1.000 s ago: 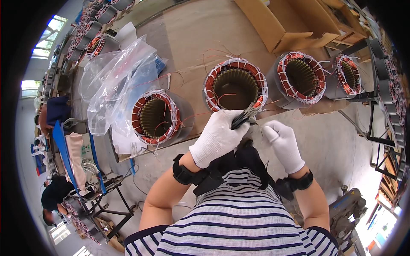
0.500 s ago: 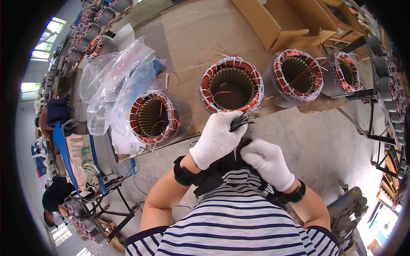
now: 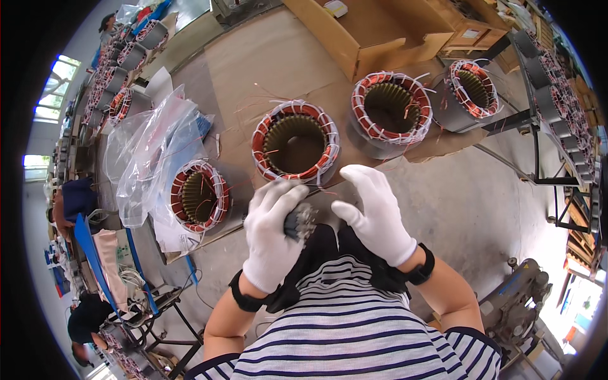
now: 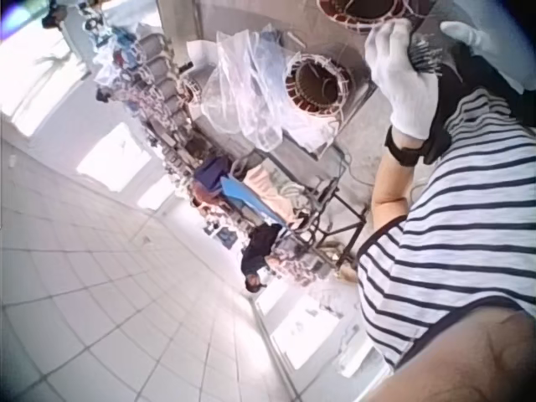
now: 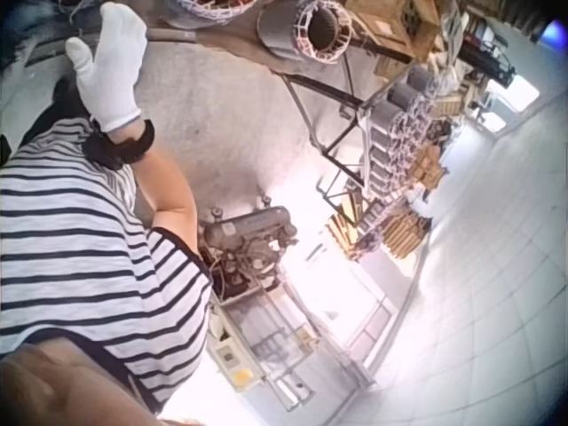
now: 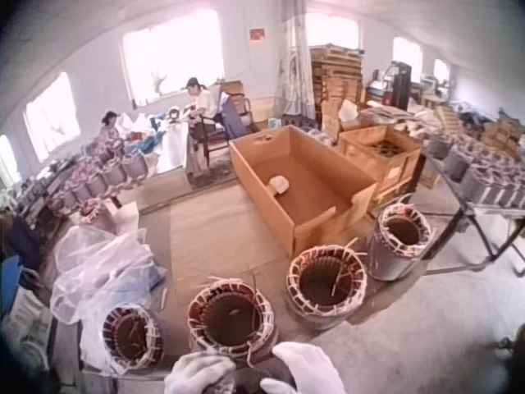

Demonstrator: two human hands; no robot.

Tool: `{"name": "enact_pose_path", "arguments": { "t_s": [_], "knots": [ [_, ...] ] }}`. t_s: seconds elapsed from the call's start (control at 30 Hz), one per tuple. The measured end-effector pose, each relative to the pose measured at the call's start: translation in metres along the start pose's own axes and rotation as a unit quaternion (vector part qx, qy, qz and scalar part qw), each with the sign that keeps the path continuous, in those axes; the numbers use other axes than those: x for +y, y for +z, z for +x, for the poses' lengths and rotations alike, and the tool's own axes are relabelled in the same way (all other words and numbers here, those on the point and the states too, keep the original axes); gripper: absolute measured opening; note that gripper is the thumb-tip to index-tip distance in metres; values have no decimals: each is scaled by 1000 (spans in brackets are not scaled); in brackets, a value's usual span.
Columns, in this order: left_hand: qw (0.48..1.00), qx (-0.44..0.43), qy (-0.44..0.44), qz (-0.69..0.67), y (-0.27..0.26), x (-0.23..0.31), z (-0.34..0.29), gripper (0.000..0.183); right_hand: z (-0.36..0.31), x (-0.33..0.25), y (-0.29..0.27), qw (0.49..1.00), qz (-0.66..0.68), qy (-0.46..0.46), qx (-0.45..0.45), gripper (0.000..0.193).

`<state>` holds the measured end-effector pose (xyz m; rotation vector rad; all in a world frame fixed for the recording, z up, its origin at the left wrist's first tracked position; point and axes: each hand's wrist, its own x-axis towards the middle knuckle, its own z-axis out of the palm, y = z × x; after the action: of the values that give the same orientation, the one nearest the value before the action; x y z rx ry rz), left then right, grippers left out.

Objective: The person picks up a bundle of black cable ties from a plastic bag and aligns them in their hands. They then use a pair of snips to trim the ends of individual cable ties while holding the bundle over a series of copper motor coils on a table.

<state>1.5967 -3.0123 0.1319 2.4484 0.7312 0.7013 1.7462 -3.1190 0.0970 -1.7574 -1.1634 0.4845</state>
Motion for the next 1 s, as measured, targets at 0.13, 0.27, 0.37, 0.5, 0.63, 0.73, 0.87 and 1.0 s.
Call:
{"name": "enact_pose_path", "arguments": {
  "t_s": [0.13,0.27,0.37,0.5,0.63,0.73,0.87,1.0],
  "knots": [
    [989,-116,18,-85,-6,29,0,26,-15,-11,-33,994,57,-89,-19,33],
    [879,-377,-150,-251,7,49,12,21,-24,-4,-53,958,249,-63,-130,25],
    [871,-382,-134,-277,21,58,17,18,-39,10,-54,947,308,-20,-87,14],
    [872,-321,-203,-309,34,56,15,14,-46,15,-58,929,357,100,-10,6],
    [884,-287,-224,-293,30,52,17,12,-30,21,-62,925,343,166,-9,7],
    [880,-292,-215,-306,27,37,15,13,-6,36,-55,972,183,110,97,12],
    [872,-297,-203,-331,28,44,21,13,19,58,-52,957,106,249,100,14],
    [878,-271,-215,-332,26,35,21,14,20,27,-88,955,128,77,257,9]
  ]
}}
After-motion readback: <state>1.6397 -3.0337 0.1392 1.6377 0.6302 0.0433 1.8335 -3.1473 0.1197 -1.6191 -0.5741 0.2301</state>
